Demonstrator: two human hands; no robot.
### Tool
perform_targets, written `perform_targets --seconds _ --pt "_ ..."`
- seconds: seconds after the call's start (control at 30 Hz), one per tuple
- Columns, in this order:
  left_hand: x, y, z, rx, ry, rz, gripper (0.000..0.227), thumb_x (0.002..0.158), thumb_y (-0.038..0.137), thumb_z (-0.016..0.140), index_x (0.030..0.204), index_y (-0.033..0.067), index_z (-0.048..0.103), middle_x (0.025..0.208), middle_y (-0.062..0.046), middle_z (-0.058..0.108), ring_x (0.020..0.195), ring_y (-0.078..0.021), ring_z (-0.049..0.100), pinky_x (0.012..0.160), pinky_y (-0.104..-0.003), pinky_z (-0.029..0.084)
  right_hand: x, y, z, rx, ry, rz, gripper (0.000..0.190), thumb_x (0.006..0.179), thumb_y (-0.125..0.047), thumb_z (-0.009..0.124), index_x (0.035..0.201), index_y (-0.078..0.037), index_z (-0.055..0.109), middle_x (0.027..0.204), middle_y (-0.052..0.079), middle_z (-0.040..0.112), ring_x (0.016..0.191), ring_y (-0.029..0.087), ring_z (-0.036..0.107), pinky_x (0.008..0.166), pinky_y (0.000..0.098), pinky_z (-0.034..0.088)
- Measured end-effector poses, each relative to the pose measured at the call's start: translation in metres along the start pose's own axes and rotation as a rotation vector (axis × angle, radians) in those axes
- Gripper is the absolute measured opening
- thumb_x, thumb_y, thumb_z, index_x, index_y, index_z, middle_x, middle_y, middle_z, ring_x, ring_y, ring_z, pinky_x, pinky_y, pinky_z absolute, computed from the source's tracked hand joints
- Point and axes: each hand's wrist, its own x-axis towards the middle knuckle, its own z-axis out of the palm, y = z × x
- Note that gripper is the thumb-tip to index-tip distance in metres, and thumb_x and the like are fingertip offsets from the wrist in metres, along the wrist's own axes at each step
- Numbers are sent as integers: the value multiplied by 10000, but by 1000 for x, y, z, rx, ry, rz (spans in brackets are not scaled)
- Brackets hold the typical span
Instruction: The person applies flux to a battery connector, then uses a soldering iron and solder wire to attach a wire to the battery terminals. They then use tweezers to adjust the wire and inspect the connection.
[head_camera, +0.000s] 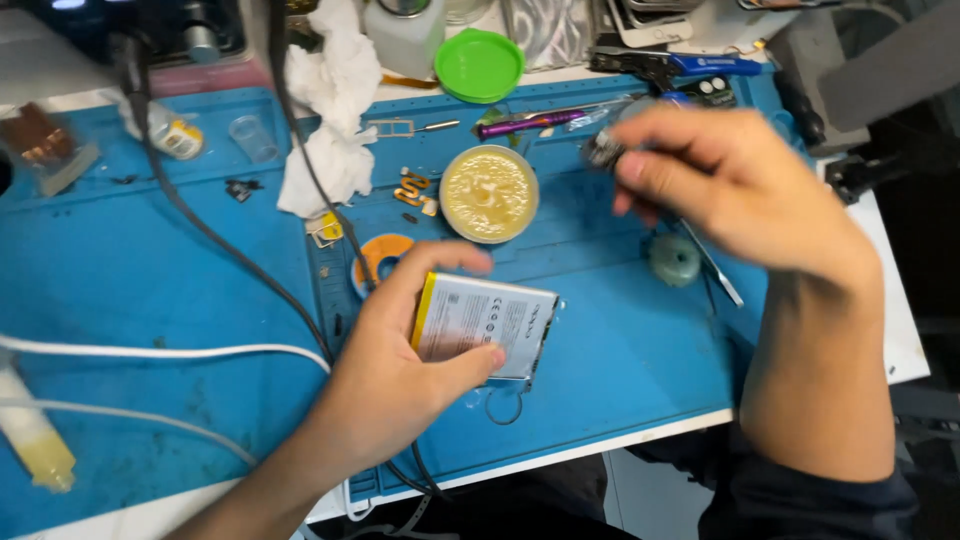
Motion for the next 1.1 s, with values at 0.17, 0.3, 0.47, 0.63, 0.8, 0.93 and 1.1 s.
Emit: perform_targets --seconds 0.17,0.3,0.47,0.63,0.8,0.93,1.1 --pt "4 -12 2 120 13 -64 306 743 8 835 919 116 609 716 -66 643 612 -134 569 565 -275 464 -2 29 -34 -119 205 199 180 1029 2 574 1179 10 672 872 113 699 822 144 664 736 268 499" --pt "8 -13 3 67 77 -174 338 763 29 863 828 49 531 727 -163 739 666 -217 740 492 -333 547 9 33 -28 -89 56 232 142 889 51 675 1014 -16 679 921 83 761 882 138 752 866 256 615" --pt "10 -11 5 162 89 -183 299 817 119 815 932 79 542 768 -129 751 694 -183 730 556 -314 538 24 45 4 -245 85 104 62 906 -40 698 948 -80 720 923 34 772 908 146 741 833 313 561" --pt "15 -14 9 104 80 -301 357 874 137 724 1056 103 419 951 -182 801 799 -264 787 514 -388 584 0 19 -26 -463 -18 404 160 810 3 613 711 -67 717 807 21 815 872 106 771 856 347 560" --pt "15 -12 10 265 111 -315 515 833 183 754 1208 186 402 1020 -133 749 821 -228 784 559 -391 639 5 30 -25 -643 -273 686 195 764 -211 867 701 -107 715 595 65 619 666 207 521 591 377 380" --pt "11 -5 8 463 107 -255 503 828 279 768 1208 217 445 1005 -71 709 875 -173 707 718 -327 533 3 36 -28 -551 -152 659 111 835 -61 733 727 -77 755 732 11 801 681 137 679 667 345 513" --pt "6 -6 3 725 62 -149 462 834 367 773 1158 199 490 1161 -48 720 1063 -233 698 829 -388 575 8 32 -16 -706 -168 691 14 761 -124 819 764 -115 809 697 100 718 735 256 662 645 412 497"
